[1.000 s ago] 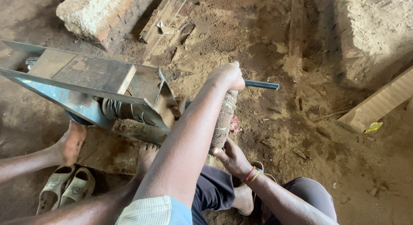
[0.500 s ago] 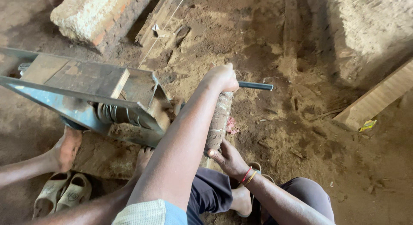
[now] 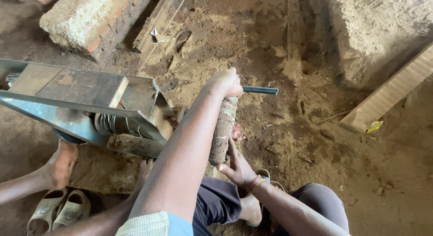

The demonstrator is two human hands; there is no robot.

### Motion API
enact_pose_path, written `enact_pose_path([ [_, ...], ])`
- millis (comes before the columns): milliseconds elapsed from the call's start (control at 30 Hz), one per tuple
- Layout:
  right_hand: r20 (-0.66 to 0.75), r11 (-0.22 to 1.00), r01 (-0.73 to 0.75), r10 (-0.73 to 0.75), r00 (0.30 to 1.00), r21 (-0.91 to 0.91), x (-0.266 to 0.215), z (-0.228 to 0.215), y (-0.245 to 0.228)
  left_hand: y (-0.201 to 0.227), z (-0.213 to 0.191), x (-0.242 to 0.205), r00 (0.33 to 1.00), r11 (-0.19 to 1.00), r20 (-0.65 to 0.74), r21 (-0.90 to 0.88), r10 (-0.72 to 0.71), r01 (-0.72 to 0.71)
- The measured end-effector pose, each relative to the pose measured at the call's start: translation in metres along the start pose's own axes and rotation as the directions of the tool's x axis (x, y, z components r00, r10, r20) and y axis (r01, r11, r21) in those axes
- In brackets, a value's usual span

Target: The person winds rope around a pulley mechanism and then onto a smaller spindle using a manual cranking motion with a metal bar.

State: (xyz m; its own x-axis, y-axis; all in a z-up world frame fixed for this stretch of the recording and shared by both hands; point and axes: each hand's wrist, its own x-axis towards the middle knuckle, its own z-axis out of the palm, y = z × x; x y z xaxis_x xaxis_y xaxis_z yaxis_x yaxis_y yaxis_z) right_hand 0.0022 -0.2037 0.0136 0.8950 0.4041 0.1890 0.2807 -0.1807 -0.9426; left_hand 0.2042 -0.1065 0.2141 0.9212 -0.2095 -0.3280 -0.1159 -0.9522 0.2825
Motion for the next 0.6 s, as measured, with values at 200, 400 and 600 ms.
enact_pose_path([
  [200, 0.165, 0.919, 0.268, -0.228, 0.960, -0.289, 0.026, -0.013, 0.035, -0.004, 0.006, 0.007, 0.996, 0.999, -0.073, 0.011, 0.041, -0.040],
  [400, 0.183, 0.989, 0.035, -0.061, 0.981, 0.142, 0.023, -0.006, 0.008, -0.002, 0.004, 0.004, 0.997, 0.999, -0.064, 0.001, 0.037, -0.037],
  [600, 0.116, 0.998, 0.058, -0.054, 0.992, -0.031, 0.018, -0.005, -0.005, 0.001, -0.005, 0.006, 1.000, 1.000, -0.005, 0.011, 0.029, -0.029],
])
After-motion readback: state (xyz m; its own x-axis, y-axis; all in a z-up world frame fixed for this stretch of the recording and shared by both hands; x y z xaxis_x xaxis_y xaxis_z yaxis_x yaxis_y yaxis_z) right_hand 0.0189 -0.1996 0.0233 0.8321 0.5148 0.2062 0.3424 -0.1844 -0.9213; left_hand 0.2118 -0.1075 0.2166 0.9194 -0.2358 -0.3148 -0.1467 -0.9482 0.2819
